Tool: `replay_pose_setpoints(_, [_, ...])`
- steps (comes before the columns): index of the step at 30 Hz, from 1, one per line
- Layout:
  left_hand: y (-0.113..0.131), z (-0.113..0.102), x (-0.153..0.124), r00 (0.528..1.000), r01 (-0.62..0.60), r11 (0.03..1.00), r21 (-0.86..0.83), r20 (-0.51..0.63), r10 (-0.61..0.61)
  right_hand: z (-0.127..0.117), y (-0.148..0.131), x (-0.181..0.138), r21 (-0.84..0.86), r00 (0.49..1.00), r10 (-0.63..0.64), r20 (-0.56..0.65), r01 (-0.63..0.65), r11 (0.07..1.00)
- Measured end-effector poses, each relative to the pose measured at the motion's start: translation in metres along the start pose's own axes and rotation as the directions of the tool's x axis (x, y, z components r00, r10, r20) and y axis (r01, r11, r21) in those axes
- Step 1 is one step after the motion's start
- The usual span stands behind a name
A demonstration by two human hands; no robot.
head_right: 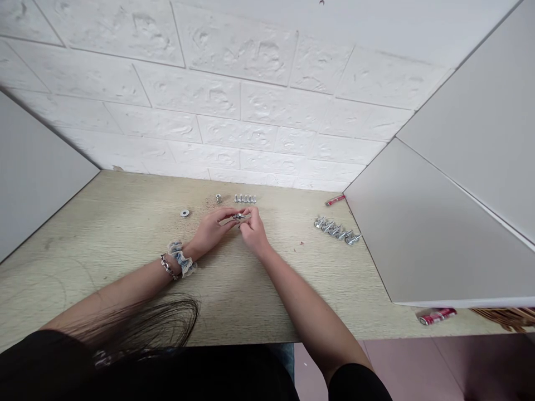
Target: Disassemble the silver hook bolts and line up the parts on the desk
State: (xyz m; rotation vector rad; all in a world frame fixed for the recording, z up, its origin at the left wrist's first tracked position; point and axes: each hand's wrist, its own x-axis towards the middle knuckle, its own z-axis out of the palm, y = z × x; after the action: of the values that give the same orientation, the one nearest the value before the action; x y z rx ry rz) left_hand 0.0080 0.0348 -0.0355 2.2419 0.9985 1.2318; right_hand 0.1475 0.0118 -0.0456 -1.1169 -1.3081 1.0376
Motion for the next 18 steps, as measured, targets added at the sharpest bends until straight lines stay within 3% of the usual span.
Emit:
replay_pose_setpoints(4, [-0.0008, 0.0008, -0.0001, 1.000, -0.013, 1.000, -0.010, -0.009, 0.013, 0.0001, -0.0060, -0.0006, -0.084, 0.999, 0.033, -0.017, -0.035, 0.996])
replay_pose_setpoints(11, [0.0033, -0.0007, 0.0004, 1.000, -0.005, 1.000, -0.009, 0.001, 0.005, -0.0001, -0.0038, 0.0014, -0.249, 0.997, -0.078, 0.023, 0.081, 0.965])
replay_pose_setpoints(14, [0.0024, -0.0005, 0.0001, 1.000, -0.005, 1.000, -0.007, 0.003, 0.005, -0.0001, -0.0016, 0.0024, -0.235, 0.999, -0.052, 0.014, 0.054, 0.971])
replay_pose_setpoints(18, [0.0013, -0.0004, 0.0001, 1.000, -0.020, 1.000, -0.019, 0.004, 0.021, -0.0008, 0.0015, 0.0024, -0.064, 0.999, 0.002, 0.043, 0.001, 0.998])
